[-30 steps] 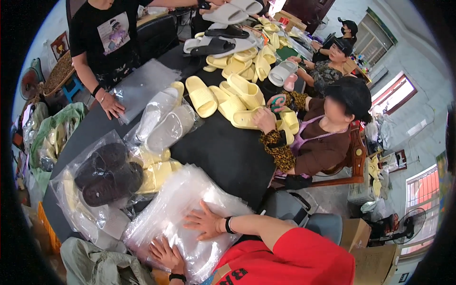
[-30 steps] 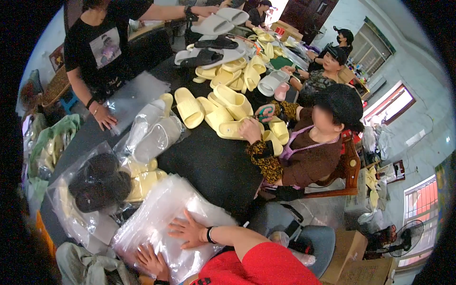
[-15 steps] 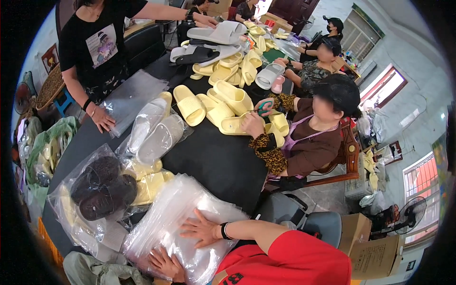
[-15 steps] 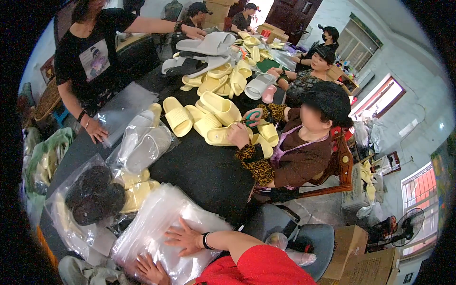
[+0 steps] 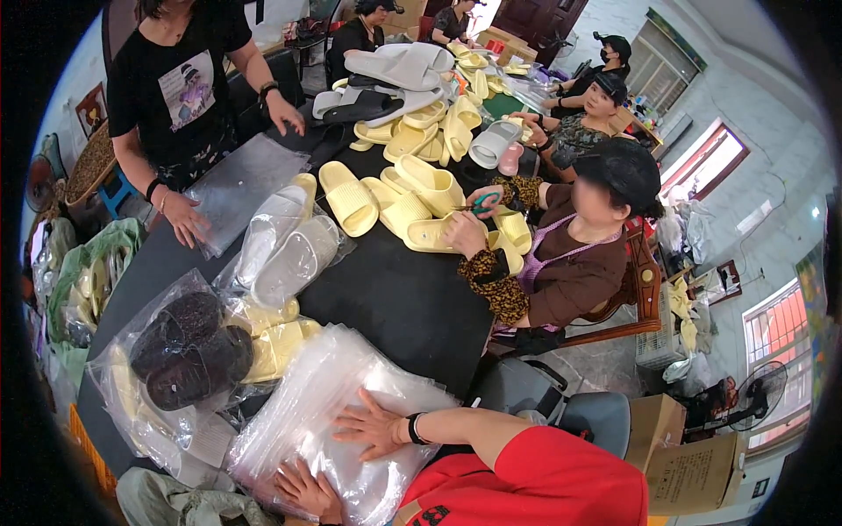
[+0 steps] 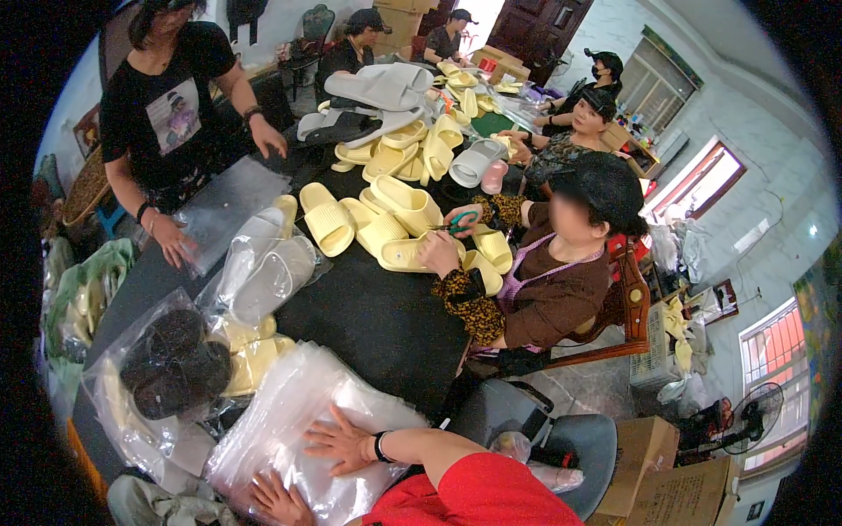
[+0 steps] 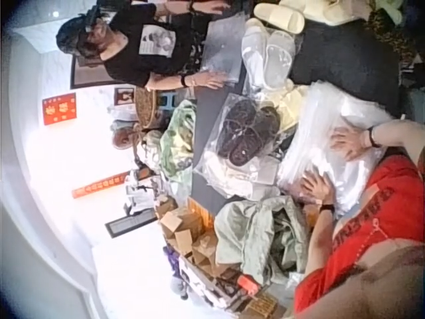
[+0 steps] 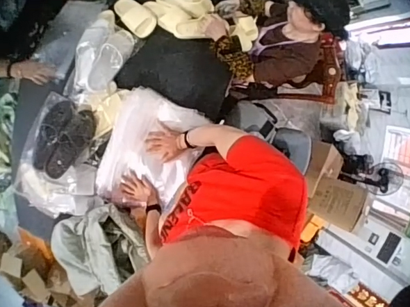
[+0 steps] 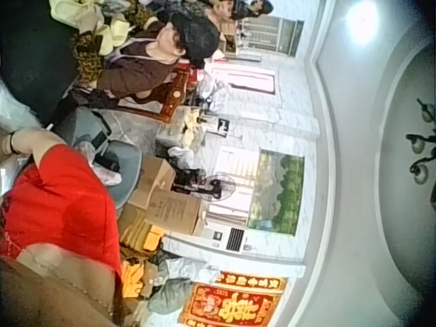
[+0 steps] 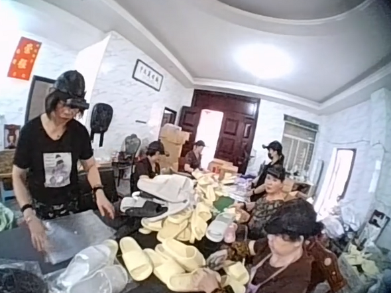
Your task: Packaging various colors of slippers into plastic bags.
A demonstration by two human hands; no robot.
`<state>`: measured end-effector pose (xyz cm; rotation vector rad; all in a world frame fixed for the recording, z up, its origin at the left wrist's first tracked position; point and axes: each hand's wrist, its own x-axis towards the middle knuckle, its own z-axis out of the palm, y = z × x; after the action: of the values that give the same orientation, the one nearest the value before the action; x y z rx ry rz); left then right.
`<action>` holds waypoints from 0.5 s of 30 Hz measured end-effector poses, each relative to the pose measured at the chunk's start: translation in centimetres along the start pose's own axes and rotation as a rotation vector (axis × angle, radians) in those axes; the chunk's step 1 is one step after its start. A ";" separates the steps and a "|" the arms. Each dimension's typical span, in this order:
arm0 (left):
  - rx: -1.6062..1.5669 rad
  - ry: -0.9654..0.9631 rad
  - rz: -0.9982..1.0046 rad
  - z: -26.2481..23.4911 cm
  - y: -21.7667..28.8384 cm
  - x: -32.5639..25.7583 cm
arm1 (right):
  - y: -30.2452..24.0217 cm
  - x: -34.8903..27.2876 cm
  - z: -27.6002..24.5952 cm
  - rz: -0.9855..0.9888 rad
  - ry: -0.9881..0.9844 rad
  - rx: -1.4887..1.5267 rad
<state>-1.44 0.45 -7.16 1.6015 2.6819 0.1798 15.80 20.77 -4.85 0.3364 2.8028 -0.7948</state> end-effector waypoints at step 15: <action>-0.013 0.000 -0.009 0.1 0.2 0.2 | 0.2 -0.1 0.3 0.005 -0.004 -0.030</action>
<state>-1.36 0.70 -7.20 1.5859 2.6810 0.1970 16.03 20.77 -5.19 0.3360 2.8058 -0.7514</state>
